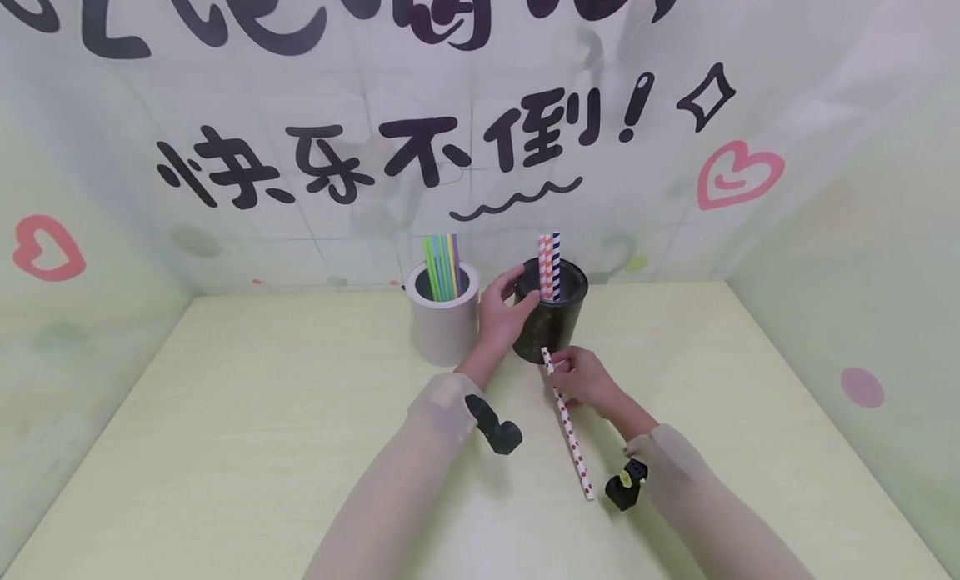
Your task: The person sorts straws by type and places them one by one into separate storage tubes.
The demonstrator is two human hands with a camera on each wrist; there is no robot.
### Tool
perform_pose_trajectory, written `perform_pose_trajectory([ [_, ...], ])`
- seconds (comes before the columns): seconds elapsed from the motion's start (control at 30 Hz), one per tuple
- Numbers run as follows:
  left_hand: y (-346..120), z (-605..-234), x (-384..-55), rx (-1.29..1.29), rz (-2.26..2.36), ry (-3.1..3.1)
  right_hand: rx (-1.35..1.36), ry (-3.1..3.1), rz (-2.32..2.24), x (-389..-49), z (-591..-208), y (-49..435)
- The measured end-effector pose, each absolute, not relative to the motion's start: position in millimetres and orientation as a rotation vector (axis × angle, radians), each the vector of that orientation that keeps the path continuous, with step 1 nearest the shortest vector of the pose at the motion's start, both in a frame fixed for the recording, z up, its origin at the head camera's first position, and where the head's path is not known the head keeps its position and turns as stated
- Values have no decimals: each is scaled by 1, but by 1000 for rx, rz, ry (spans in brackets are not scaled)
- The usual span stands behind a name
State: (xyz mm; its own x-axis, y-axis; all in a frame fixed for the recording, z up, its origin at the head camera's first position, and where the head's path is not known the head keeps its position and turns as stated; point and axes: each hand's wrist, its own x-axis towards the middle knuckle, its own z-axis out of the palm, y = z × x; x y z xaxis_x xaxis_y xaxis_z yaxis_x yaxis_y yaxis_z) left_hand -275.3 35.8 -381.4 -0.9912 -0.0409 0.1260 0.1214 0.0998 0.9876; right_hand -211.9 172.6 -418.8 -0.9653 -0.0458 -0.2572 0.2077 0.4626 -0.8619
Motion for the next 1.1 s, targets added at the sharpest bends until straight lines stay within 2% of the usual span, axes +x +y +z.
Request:
perform_pose_trajectory([
  [0.33,35,-381,-274,-90,-2044,-2213,32,2505,-1671,-208,-391,187],
  [0.6,34,-380,-274,-93,-2052,-2220,100,2582,-1825,-212,-366,200],
  [1.1,34,-381,-274,-105,-2040,-2241,79,2714,-1972,-240,-295,209],
])
